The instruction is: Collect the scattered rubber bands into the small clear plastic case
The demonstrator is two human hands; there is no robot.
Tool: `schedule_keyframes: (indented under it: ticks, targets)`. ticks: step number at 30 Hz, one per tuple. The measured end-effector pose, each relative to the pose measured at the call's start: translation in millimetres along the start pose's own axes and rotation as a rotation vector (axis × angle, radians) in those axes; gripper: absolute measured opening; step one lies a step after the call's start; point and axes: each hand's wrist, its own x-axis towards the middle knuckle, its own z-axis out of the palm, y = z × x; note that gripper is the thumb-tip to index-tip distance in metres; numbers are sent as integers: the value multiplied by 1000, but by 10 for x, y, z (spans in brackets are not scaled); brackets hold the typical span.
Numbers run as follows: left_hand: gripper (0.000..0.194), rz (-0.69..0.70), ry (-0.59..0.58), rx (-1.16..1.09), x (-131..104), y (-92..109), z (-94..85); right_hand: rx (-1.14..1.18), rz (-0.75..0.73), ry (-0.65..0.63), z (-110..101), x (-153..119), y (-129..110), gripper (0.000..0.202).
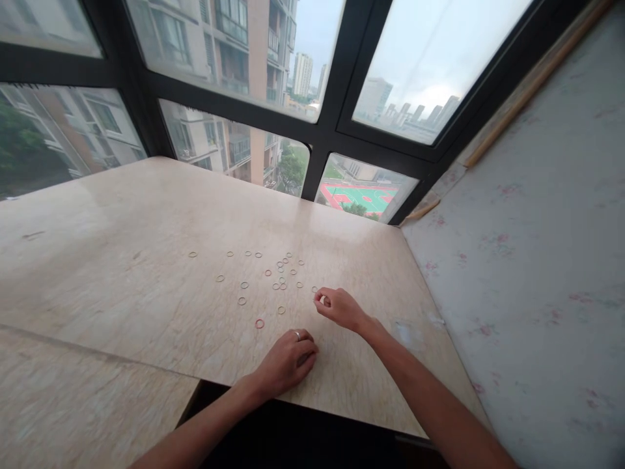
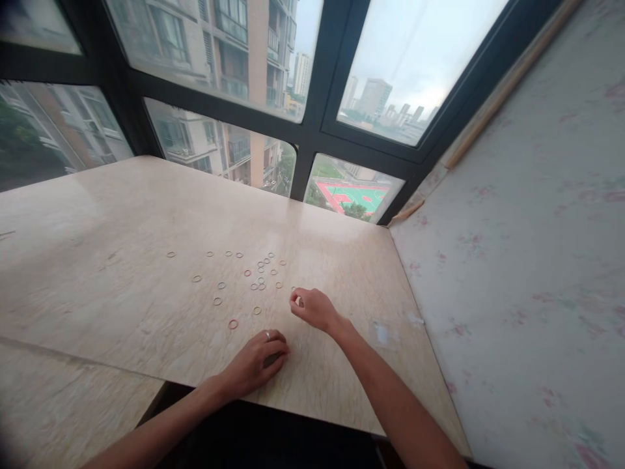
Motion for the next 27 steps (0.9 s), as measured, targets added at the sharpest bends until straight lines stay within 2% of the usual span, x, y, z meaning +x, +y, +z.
schedule_keyframes:
  ticks: [3,7,10,15,18,22,27]
  targets:
    - [17,-8,-7,0,6,-9,5,167,64,51,-31,-269,139,20]
    - [17,-12,-11,10,12,-49,22,668,242,131,-67,-615,376,26]
    - [17,-2,-14,24,8,-86,37,804,341,210,-130,-896,579,30]
    - [19,27,-8,40,11,-120,46,632,451,349,-278,-1387,928,31]
    - [19,39,5,52,19,-134,48,465,488,409,-365,-1584,1080,31]
    - [19,35,5,67,21,-138,44,282,501,428,-433,-1657,1181,31]
    - [21,8,-2,59,24,-113,29,136,493,392,-410,-1616,1270,30]
